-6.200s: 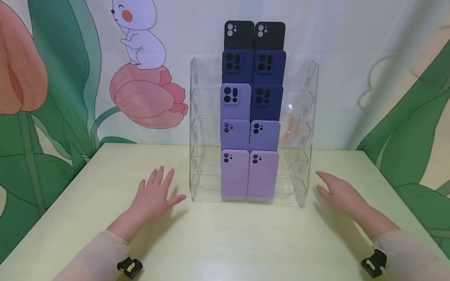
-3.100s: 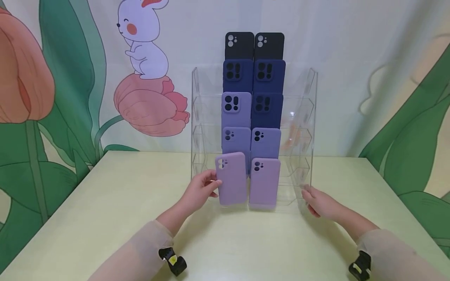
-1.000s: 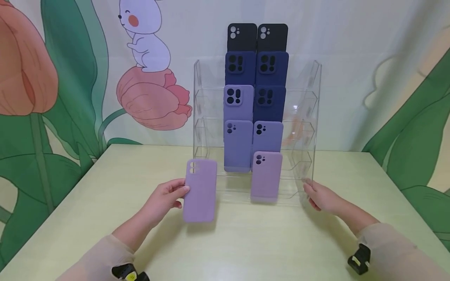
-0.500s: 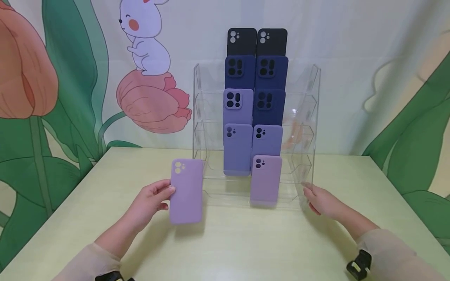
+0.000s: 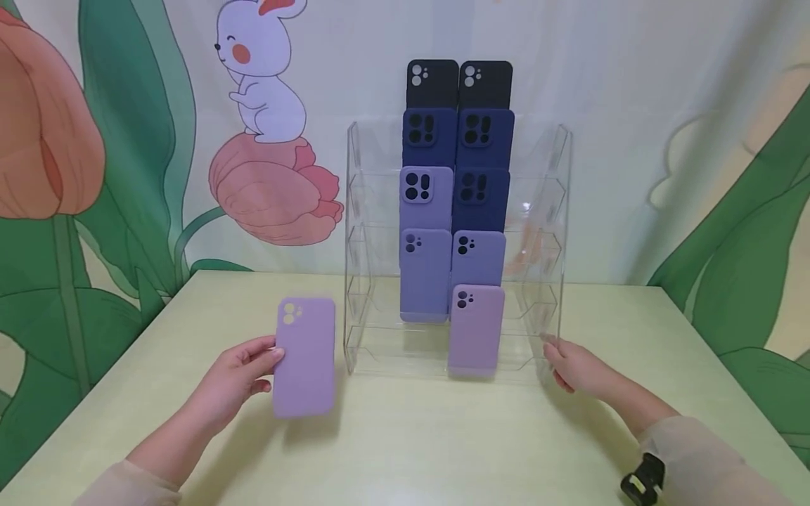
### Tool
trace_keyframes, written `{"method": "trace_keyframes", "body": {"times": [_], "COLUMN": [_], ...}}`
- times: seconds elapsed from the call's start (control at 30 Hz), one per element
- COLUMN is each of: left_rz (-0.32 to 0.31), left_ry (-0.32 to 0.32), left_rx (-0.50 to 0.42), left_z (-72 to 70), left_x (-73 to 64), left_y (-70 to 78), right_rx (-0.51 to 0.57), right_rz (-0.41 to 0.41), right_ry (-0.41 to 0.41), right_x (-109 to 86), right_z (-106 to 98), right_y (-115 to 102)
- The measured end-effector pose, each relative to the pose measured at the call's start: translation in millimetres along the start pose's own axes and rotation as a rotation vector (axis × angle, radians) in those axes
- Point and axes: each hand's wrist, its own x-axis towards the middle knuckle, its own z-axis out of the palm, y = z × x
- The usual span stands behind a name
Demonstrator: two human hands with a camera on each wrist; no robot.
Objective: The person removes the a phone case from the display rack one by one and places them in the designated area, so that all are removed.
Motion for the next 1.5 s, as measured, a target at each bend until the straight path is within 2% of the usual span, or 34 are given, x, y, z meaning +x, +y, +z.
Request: {"method": "trace_keyframes", "body": {"times": [0.2, 0.43, 0.8, 1.1, 1.5], "left_rz": [-0.016, -0.038, -0.044, -0.077, -0.069], "left_ry": [0.003, 0.024, 0.012, 0.026, 0.039], "left_rx": [0.027, 0.027, 0.114, 0.184, 0.252], "left_z": [-13.2, -23.4, -42.3, -57.9, -74.1], "left_x": [-6.8, -9.6, -11.0, -13.0, -19.4], "left_y": [-3.5, -8.7, -5.2, -10.2, -23.0], "right_rx": [-0.014, -0.005, -0.016, -0.009, -0.008], "right_rz": [0.023, 0.008, 0.014, 0.001, -0.017], "right_ry": [-0.012, -0.012, -0.013, -0.022, -0.022], "right_x": [-2.2, -2.2, -2.0, -2.3, -0.1], "right_z": [1.1, 0.4, -1.0, -0.6, -0.8], "right_y": [2.3, 4.2, 5.7, 4.9, 4.7]}}
